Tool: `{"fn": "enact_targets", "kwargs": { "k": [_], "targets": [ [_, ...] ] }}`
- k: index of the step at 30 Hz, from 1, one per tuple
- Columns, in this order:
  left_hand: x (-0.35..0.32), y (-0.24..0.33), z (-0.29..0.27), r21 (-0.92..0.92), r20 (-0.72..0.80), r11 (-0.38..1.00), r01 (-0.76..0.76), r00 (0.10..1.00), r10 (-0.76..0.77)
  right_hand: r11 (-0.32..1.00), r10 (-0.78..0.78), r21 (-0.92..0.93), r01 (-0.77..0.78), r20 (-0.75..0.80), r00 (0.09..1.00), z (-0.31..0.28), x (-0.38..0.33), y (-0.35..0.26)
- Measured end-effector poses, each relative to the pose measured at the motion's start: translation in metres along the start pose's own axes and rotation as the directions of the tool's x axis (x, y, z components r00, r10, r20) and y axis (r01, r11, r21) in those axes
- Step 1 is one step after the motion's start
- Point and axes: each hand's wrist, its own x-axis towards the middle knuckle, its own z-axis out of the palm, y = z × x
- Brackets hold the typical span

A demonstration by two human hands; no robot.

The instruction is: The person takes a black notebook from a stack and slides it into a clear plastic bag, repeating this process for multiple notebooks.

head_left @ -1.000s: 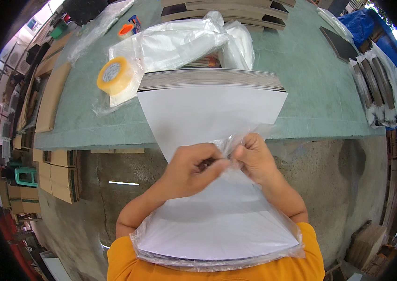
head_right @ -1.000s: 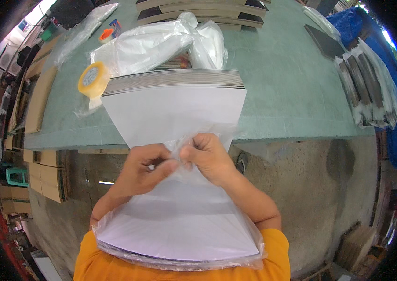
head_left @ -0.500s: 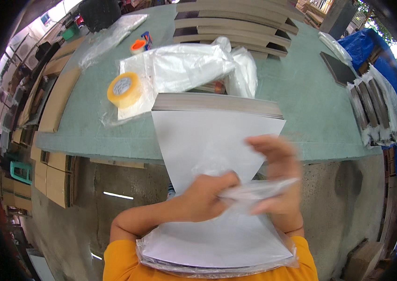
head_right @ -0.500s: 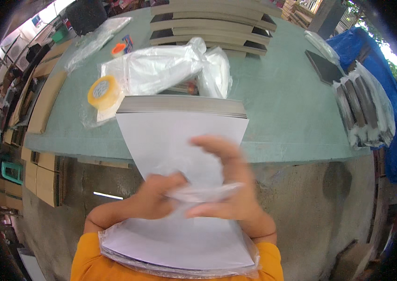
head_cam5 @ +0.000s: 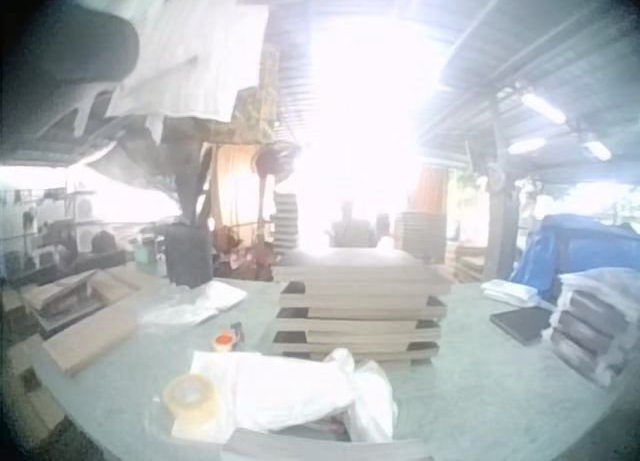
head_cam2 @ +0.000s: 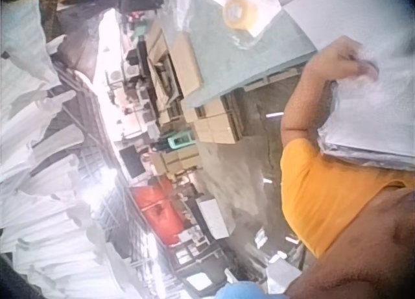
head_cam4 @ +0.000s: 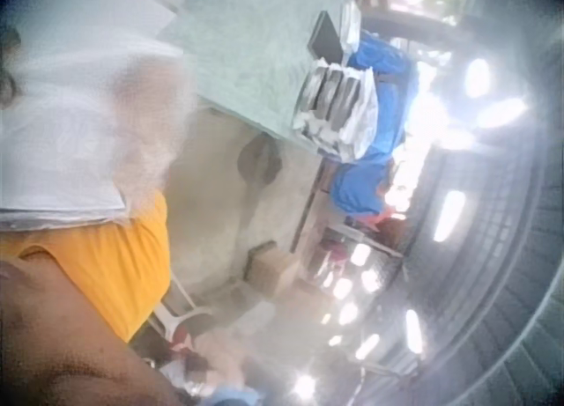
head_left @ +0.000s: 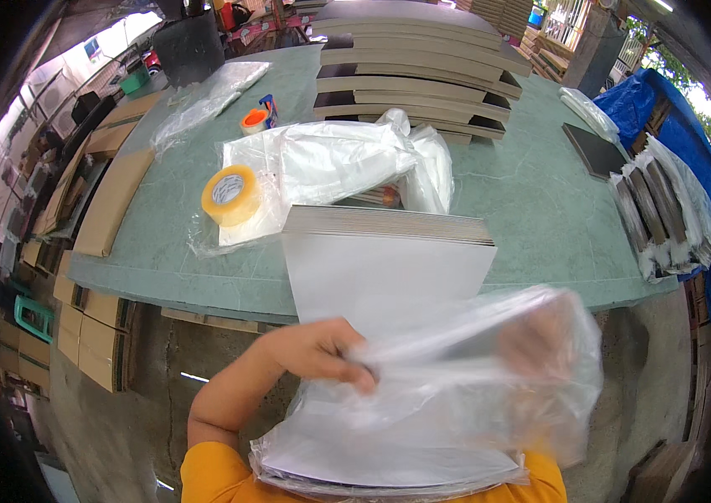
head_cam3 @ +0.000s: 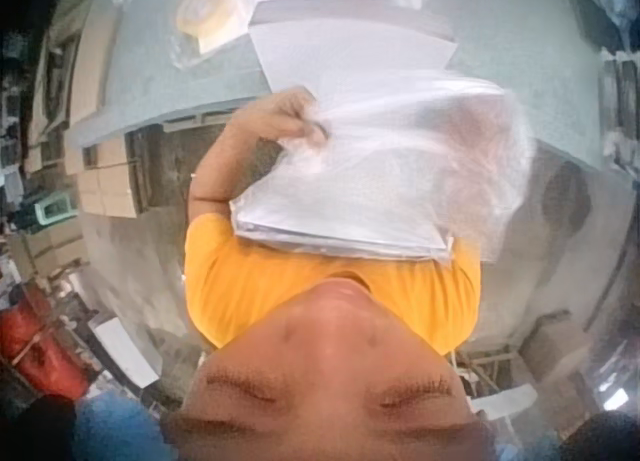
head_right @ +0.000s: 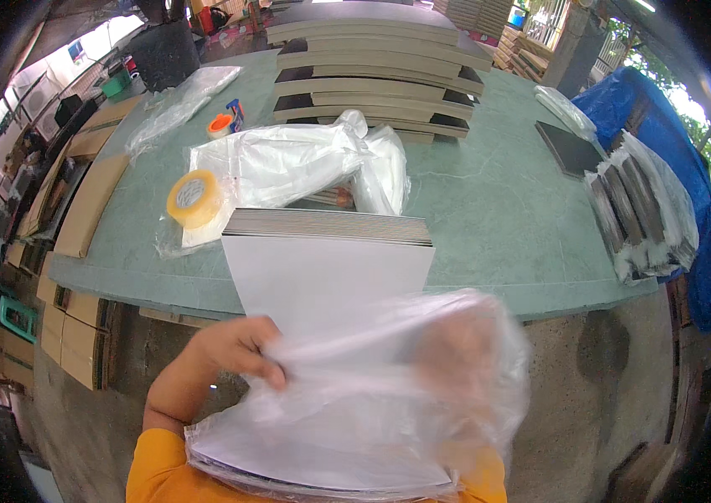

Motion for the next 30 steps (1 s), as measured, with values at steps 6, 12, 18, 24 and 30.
{"fn": "enact_targets", "kwargs": {
  "k": [6, 12, 18, 24, 30],
  "targets": [
    [-0.017, 0.040, 0.016, -0.056, 0.243, 0.996, -0.071, 0.966, 0.082, 0.504, 0.507, -0.581, -0.640, -0.401, 0.763, 0.005, -0.029, 0.022],
    [-0.034, -0.056, 0.024, 0.973, -0.108, 0.111, 0.202, 0.826, -0.554, 0.009, 0.327, -0.586, -0.810, -0.764, 0.556, 0.019, -0.030, 0.008],
    [-0.044, 0.010, 0.004, 0.545, -0.402, 0.719, 0.431, 0.887, -0.227, 0.393, -0.679, -0.259, -0.882, -0.729, -0.089, -0.013, -0.057, -0.014],
    [-0.041, -0.002, -0.049, 0.399, -0.893, 0.748, 0.530, 0.041, 0.447, -0.122, -0.758, -0.341, -0.932, -0.574, 0.309, -0.008, 0.001, 0.000],
    [-0.046, 0.005, -0.043, 0.803, -0.590, 0.364, 0.472, 0.542, 0.599, 0.206, -0.706, -0.355, -0.912, -0.699, 0.113, -0.011, -0.047, 0.007]
  ]
}}
